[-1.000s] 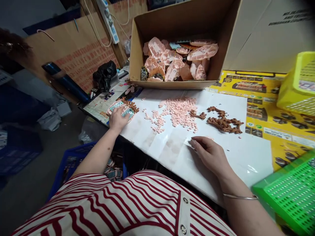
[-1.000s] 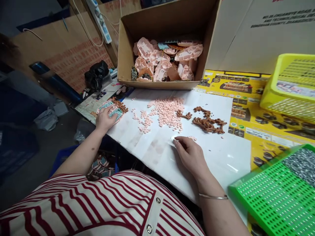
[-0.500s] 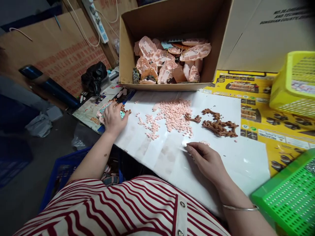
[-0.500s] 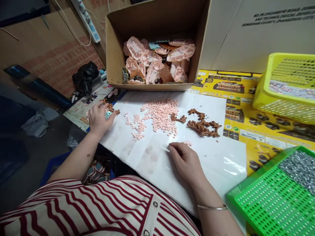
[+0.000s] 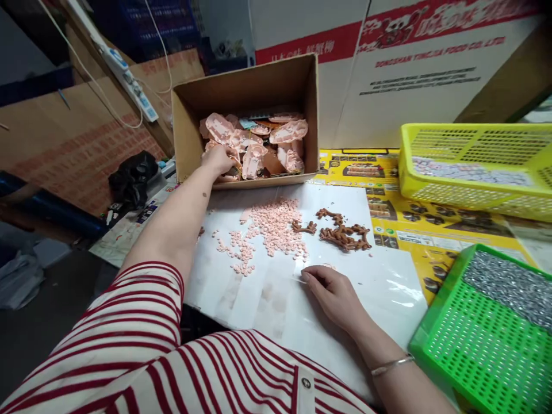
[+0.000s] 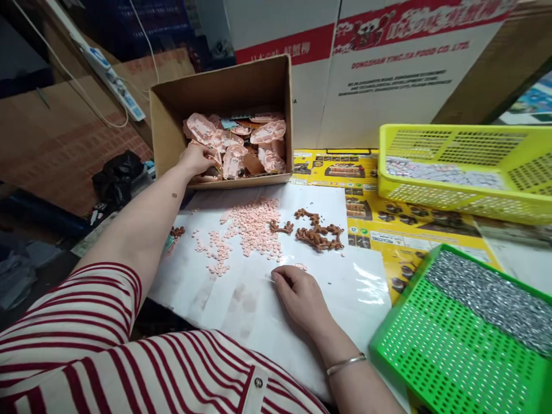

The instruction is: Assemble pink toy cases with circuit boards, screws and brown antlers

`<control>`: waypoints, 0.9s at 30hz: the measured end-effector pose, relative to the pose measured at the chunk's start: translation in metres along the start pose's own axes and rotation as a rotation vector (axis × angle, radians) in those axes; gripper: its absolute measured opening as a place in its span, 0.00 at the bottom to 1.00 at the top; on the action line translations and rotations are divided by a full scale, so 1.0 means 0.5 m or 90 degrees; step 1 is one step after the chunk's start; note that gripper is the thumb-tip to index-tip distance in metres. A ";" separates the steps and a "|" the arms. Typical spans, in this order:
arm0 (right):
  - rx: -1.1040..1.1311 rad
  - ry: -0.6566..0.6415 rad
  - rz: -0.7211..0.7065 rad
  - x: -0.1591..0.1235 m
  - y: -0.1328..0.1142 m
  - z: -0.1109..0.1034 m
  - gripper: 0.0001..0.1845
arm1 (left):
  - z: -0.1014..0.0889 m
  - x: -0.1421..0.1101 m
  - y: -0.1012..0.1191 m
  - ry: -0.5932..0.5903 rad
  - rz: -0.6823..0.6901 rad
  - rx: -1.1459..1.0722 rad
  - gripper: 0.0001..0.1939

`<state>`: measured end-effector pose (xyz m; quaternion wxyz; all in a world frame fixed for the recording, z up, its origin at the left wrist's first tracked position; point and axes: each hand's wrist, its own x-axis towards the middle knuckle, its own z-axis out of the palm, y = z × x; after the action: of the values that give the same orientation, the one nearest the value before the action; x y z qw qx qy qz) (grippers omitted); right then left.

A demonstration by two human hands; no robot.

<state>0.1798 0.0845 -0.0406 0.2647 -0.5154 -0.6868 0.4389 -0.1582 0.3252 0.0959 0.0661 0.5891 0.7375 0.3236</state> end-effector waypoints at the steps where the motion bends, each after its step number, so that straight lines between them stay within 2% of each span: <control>1: 0.002 -0.004 -0.003 0.001 -0.001 0.000 0.23 | -0.005 0.004 0.002 0.029 -0.003 -0.044 0.10; 6: 0.002 -0.013 -0.009 0.003 -0.005 0.001 0.22 | -0.040 0.001 0.020 0.171 -0.037 -0.315 0.09; 10: -0.006 -0.016 -0.005 0.006 -0.005 0.002 0.22 | -0.079 -0.019 0.057 0.237 -0.021 -0.404 0.12; 15: 0.059 0.012 -0.019 0.010 -0.004 0.004 0.18 | -0.132 -0.076 0.119 0.281 0.024 -0.500 0.04; 18: 0.140 0.048 -0.023 0.012 -0.004 0.003 0.17 | -0.139 -0.132 0.151 0.238 0.038 -0.548 0.03; 20: 0.188 0.064 -0.015 0.013 -0.004 0.002 0.19 | -0.123 -0.180 0.166 0.204 0.046 -0.575 0.02; 23: 0.272 0.099 0.002 0.014 -0.006 -0.002 0.30 | -0.070 -0.269 0.180 0.124 0.034 -0.610 0.07; 25: 0.338 0.128 -0.002 0.015 -0.009 -0.004 0.37 | -0.026 -0.338 0.186 0.007 -0.024 -0.629 0.13; 27: 0.434 0.137 -0.029 0.014 -0.015 -0.005 0.40 | 0.012 -0.404 0.192 -0.085 -0.061 -0.642 0.16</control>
<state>0.1761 0.0913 -0.0335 0.5019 -0.4255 -0.4804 0.5799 -0.0159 0.1525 0.0873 0.4041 0.4691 0.5095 0.5975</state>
